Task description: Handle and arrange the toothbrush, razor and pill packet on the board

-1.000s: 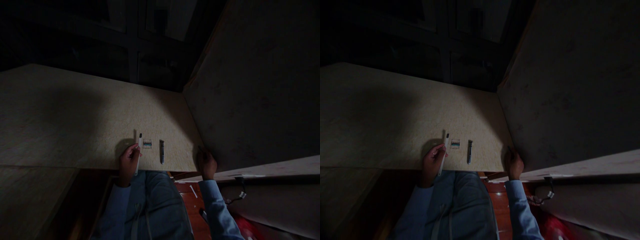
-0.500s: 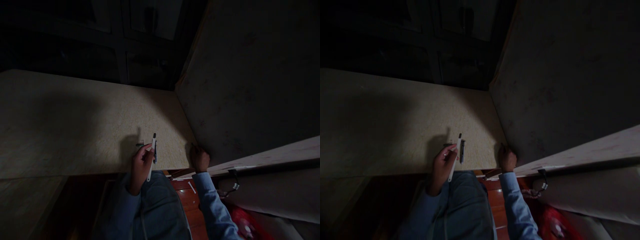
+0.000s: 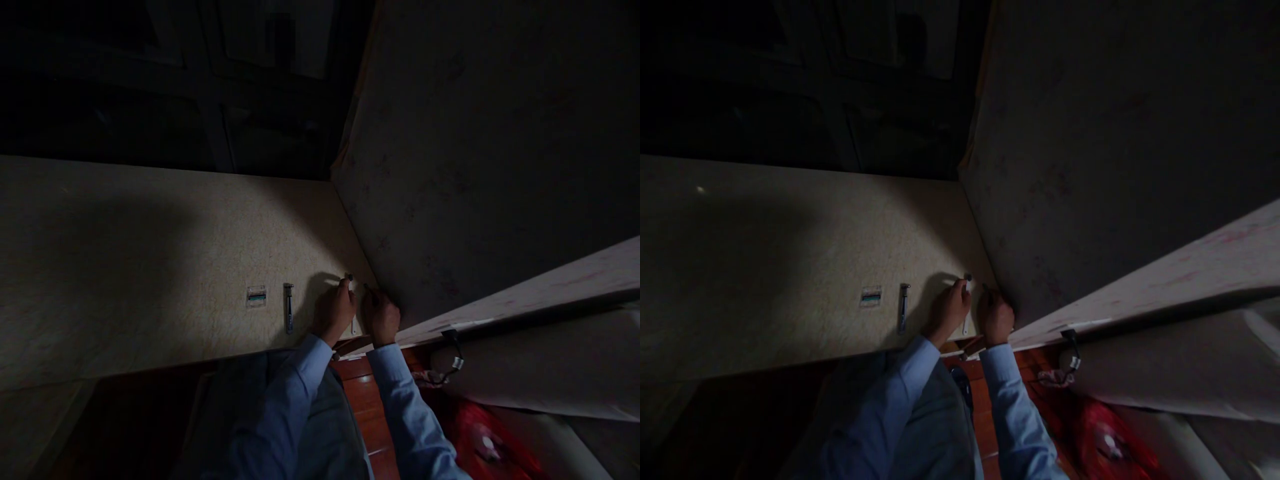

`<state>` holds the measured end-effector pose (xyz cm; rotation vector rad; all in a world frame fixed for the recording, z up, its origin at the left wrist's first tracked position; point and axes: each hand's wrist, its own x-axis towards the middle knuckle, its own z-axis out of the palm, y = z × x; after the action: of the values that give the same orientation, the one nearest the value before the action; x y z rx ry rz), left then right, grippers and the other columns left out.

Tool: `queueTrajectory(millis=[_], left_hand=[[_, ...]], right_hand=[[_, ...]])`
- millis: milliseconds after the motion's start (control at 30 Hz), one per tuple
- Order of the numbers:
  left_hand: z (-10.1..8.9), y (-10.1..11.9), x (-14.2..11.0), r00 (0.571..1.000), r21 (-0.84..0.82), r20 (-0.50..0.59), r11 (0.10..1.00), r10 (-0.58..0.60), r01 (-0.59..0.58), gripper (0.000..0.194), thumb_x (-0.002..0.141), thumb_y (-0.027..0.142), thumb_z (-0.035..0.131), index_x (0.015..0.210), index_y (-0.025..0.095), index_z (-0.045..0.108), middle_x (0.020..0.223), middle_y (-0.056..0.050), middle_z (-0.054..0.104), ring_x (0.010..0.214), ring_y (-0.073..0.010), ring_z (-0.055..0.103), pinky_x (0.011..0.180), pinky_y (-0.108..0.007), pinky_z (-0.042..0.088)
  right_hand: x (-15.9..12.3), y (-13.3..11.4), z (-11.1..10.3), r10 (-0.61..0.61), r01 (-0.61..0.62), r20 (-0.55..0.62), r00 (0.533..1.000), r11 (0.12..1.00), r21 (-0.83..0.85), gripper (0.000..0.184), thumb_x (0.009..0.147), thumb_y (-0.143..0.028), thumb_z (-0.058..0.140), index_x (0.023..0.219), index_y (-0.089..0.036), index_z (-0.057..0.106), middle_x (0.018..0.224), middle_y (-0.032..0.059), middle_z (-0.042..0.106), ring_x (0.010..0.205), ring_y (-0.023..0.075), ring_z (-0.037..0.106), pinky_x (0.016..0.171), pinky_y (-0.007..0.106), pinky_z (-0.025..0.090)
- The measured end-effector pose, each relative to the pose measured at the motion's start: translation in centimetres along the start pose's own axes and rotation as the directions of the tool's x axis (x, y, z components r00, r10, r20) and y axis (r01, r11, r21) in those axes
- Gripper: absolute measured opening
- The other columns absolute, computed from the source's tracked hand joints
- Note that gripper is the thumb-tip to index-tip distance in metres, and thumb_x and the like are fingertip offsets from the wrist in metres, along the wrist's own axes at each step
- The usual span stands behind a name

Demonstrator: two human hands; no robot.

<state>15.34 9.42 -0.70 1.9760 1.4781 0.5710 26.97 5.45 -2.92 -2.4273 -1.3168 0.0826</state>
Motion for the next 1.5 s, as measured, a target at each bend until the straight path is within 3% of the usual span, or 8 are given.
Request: queueTrajectory(millis=[333,567,833,1033,1200,1300,1400,1500], left_hand=[[-0.6,0.7,0.2,0.992,0.257,0.123,0.966,-0.004,-0.028,0.036,0.099,0.024,0.042,0.127,0.023,0.064,0.104,-0.012,0.077,0.092,-0.0251,0.075,0.072,-0.031,0.053],[-0.8,0.7,-1.1,0.993,0.222,0.117,0.973,0.030,-0.056,0.035,0.095,0.028,0.054,0.129,0.023,0.062,0.115,-0.011,0.074,0.103,-0.0247,0.072,0.080,-0.032,0.054],[-0.4,-1.1,-1.0,0.991,0.165,0.083,0.979,0.105,-0.117,0.030,0.097,0.026,0.049,0.120,0.022,0.067,0.110,-0.010,0.075,0.099,-0.0218,0.072,0.082,-0.031,0.054],[-1.5,-2.1,-2.6,0.981,-0.010,-0.068,0.984,0.179,-0.180,0.029,0.096,0.027,0.053,0.121,0.025,0.067,0.108,-0.006,0.076,0.091,-0.0186,0.072,0.081,-0.028,0.055],[-6.5,-7.6,-4.2,0.941,-0.101,-0.299,0.975,0.161,-0.199,0.033,0.092,0.022,0.059,0.124,0.022,0.065,0.095,-0.003,0.073,0.076,-0.0145,0.067,0.076,-0.027,0.056],[-9.9,-13.3,-4.6,0.896,-0.029,-0.409,0.979,0.171,-0.200,0.043,0.085,0.022,0.068,0.128,0.022,0.062,0.104,-0.006,0.072,0.093,-0.0190,0.068,0.088,-0.033,0.056],[-11.8,-18.3,-4.7,0.900,0.077,-0.397,0.984,0.181,-0.164,0.056,0.077,0.026,0.079,0.130,0.022,0.061,0.116,-0.009,0.071,0.112,-0.0271,0.065,0.099,-0.043,0.054],[-12.1,-21.1,-4.6,0.915,0.105,-0.356,0.981,0.190,-0.163,0.056,0.076,0.029,0.081,0.129,0.023,0.063,0.123,-0.010,0.069,0.118,-0.0288,0.063,0.102,-0.045,0.053]], right_hand=[[0.3,0.6,0.9,0.006,0.000,-0.078,0.997,0.998,0.069,0.028,0.096,-0.028,0.054,0.104,-0.015,0.078,0.090,0.0142,0.077,0.069,0.0198,0.064,0.060,0.028,0.031],[0.3,1.4,1.3,-0.056,0.075,-0.126,0.990,0.985,0.153,0.035,0.093,-0.031,0.052,0.105,-0.012,0.078,0.091,0.0172,0.077,0.070,0.0220,0.064,0.061,0.029,0.033],[0.3,2.3,2.1,-0.099,0.133,-0.186,0.978,0.975,0.179,0.046,0.090,-0.037,0.044,0.103,-0.010,0.079,0.091,0.0199,0.077,0.069,0.0250,0.066,0.061,0.031,0.036],[0.6,2.9,2.6,-0.121,0.165,-0.221,0.968,0.968,0.189,0.053,0.090,-0.044,0.040,0.102,-0.010,0.079,0.092,0.0218,0.077,0.071,0.0270,0.067,0.061,0.032,0.038],[0.7,3.4,2.8,-0.098,0.156,-0.238,0.966,0.959,0.237,0.061,0.086,-0.051,0.041,0.107,-0.007,0.078,0.097,0.0234,0.077,0.078,0.0315,0.071,0.066,0.035,0.045],[0.7,3.5,3.0,-0.094,0.167,-0.249,0.964,0.942,0.291,0.067,0.084,-0.057,0.042,0.111,-0.006,0.076,0.103,0.0240,0.077,0.085,0.0339,0.071,0.070,0.037,0.048],[0.9,3.9,3.0,-0.061,0.155,-0.259,0.964,0.920,0.360,0.070,0.082,-0.063,0.045,0.110,-0.007,0.076,0.104,0.0238,0.076,0.088,0.0343,0.071,0.074,0.040,0.050],[1.1,4.2,2.6,-0.014,0.142,-0.243,0.970,0.842,0.520,0.066,0.077,-0.066,0.054,0.104,-0.010,0.076,0.103,0.0212,0.077,0.092,0.0327,0.070,0.079,0.041,0.052]])
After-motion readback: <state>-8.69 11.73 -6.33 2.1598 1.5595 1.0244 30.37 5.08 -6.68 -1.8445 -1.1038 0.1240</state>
